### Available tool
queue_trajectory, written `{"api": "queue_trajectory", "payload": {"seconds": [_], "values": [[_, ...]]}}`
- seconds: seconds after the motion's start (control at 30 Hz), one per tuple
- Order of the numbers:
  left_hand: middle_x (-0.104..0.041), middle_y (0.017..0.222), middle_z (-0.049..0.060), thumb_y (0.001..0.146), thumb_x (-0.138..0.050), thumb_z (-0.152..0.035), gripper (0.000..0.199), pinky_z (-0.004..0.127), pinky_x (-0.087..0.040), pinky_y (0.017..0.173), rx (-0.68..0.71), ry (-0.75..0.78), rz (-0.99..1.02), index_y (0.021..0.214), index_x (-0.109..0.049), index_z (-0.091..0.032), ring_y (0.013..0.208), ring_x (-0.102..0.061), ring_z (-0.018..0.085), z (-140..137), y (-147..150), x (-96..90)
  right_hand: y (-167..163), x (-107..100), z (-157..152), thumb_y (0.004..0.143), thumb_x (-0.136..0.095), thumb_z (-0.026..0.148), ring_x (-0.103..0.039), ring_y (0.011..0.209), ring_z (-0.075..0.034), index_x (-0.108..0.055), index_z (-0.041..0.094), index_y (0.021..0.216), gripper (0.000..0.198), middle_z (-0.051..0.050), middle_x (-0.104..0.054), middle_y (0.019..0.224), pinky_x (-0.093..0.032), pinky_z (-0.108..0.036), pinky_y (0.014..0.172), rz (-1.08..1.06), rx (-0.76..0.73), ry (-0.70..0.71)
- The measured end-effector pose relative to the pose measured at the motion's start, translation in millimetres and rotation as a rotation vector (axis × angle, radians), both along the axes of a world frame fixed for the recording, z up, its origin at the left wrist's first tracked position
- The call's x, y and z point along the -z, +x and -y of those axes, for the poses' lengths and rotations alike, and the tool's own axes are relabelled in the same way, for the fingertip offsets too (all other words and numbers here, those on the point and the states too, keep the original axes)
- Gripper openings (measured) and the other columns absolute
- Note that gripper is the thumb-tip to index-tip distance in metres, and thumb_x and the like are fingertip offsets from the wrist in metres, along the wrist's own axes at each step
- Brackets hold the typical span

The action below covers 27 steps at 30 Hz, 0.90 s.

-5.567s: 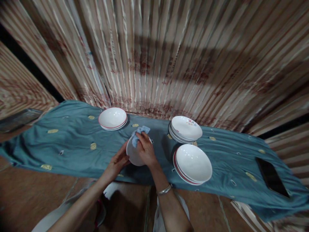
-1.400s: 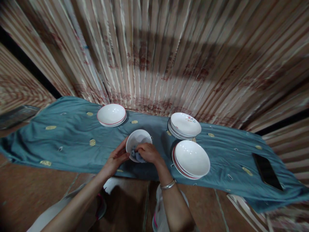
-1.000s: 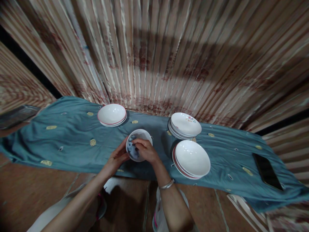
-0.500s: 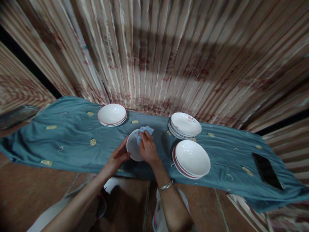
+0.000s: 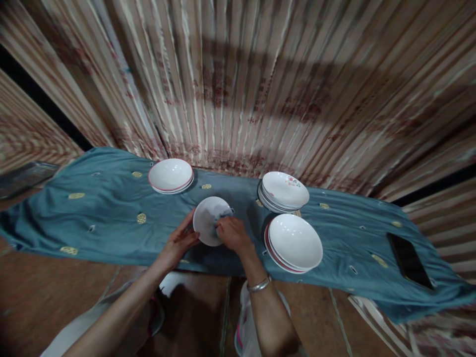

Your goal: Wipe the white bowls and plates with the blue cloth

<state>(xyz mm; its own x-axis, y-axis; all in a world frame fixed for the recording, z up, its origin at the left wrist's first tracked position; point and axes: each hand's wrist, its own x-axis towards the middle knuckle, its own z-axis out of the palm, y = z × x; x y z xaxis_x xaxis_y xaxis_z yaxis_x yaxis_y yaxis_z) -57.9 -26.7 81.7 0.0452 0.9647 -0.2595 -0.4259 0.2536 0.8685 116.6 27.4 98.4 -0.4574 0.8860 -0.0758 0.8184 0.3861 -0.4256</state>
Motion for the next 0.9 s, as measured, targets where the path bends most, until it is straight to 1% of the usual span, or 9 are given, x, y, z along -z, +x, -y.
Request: {"api": "queue_trajectory", "payload": {"seconds": [0.17, 0.27, 0.33, 0.4, 0.47, 0.57, 0.63, 0.77, 0.9], "values": [[-0.069, 0.118, 0.011, 0.064, -0.080, -0.027, 0.096, 0.034, -0.054, 0.085, 0.023, 0.005, -0.001, 0.148, -0.033, -0.024, 0.101, -0.067, 0.025, -0.5, -1.3, 1.4, -4.6, 8.0, -5.0, 0.081, -0.045, 0.011, -0.064, 0.082, -0.016, -0.074, 0.019, 0.089, 0.031, -0.002, -0.073, 0.088, -0.046, -0.028, 0.078, -0.413, -0.084, -0.250], [-0.067, 0.122, 0.010, 0.065, -0.079, -0.026, 0.095, 0.037, -0.053, 0.090, 0.029, 0.006, 0.001, 0.148, -0.034, -0.024, 0.106, -0.065, 0.026, 0.0, -1.0, 0.7, -11.7, 12.0, -5.1, 0.081, -0.046, 0.015, -0.060, 0.072, -0.014, -0.072, 0.017, 0.091, 0.028, -0.002, -0.070, 0.082, -0.046, -0.026, 0.069, -0.679, -0.012, -0.389], [-0.062, 0.131, 0.010, 0.064, -0.079, -0.025, 0.093, 0.038, -0.050, 0.095, 0.024, 0.024, -0.006, 0.147, -0.037, -0.025, 0.115, -0.060, 0.027, 0.9, -0.3, 0.3, -17.9, 12.4, -2.7, 0.083, -0.049, 0.023, -0.059, 0.072, -0.013, -0.070, 0.017, 0.097, 0.026, -0.002, -0.068, 0.084, -0.046, -0.026, 0.069, -0.837, 0.042, -0.444], [-0.053, 0.142, 0.009, 0.063, -0.079, -0.024, 0.090, 0.040, -0.047, 0.101, 0.016, 0.059, -0.012, 0.145, -0.041, -0.026, 0.125, -0.053, 0.029, 1.7, 0.5, 1.3, -24.7, 11.4, 1.4, 0.084, -0.054, 0.033, -0.061, 0.080, -0.015, -0.068, 0.019, 0.104, 0.029, -0.002, -0.067, 0.091, -0.048, -0.027, 0.075, -0.941, 0.073, -0.433], [-0.047, 0.147, 0.009, 0.063, -0.079, -0.024, 0.088, 0.042, -0.043, 0.105, 0.017, 0.093, -0.017, 0.143, -0.043, -0.026, 0.130, -0.048, 0.030, 1.8, 0.7, 4.2, -31.1, 9.7, 6.3, 0.081, -0.059, 0.039, -0.061, 0.089, -0.017, -0.065, 0.019, 0.110, 0.036, -0.004, -0.066, 0.099, -0.048, -0.030, 0.082, -0.946, 0.095, -0.360], [-0.049, 0.146, 0.009, 0.061, -0.078, -0.024, 0.086, 0.044, -0.037, 0.110, 0.003, 0.149, -0.042, 0.141, -0.047, -0.024, 0.133, -0.045, 0.032, 0.3, -0.7, 10.9, -38.2, 6.8, 13.7, 0.075, -0.068, 0.039, -0.059, 0.095, -0.019, -0.059, 0.020, 0.119, 0.049, -0.005, -0.064, 0.105, -0.047, -0.033, 0.088, -0.816, 0.112, -0.205], [-0.048, 0.146, 0.008, 0.060, -0.077, -0.022, 0.084, 0.043, -0.035, 0.111, -0.004, 0.176, -0.062, 0.139, -0.050, -0.024, 0.135, -0.042, 0.032, -0.9, -2.3, 14.2, -40.3, 4.2, 17.7, 0.075, -0.068, 0.033, -0.059, 0.095, -0.020, -0.056, 0.019, 0.122, 0.051, -0.006, -0.064, 0.108, -0.046, -0.035, 0.090, -0.725, 0.109, -0.111], [-0.048, 0.147, 0.007, 0.060, -0.075, -0.019, 0.082, 0.043, -0.040, 0.107, 0.002, 0.142, -0.098, 0.138, -0.050, -0.025, 0.129, -0.049, 0.031, -0.5, -4.2, 12.6, -38.9, -0.4, 20.6, 0.079, -0.058, 0.026, -0.059, 0.083, -0.018, -0.059, 0.018, 0.115, 0.037, -0.004, -0.065, 0.095, -0.047, -0.031, 0.082, -0.631, 0.109, -0.042], [-0.050, 0.144, 0.008, 0.062, -0.076, -0.019, 0.083, 0.042, -0.050, 0.095, -0.039, 0.079, -0.069, 0.139, -0.048, -0.031, 0.112, -0.061, 0.027, 0.8, -2.5, 8.1, -32.2, 0.7, 14.4, 0.080, -0.058, 0.033, -0.055, 0.068, -0.014, -0.063, 0.022, 0.108, 0.030, 0.002, -0.062, 0.078, -0.045, -0.025, 0.066, -0.735, 0.183, -0.075]]}}
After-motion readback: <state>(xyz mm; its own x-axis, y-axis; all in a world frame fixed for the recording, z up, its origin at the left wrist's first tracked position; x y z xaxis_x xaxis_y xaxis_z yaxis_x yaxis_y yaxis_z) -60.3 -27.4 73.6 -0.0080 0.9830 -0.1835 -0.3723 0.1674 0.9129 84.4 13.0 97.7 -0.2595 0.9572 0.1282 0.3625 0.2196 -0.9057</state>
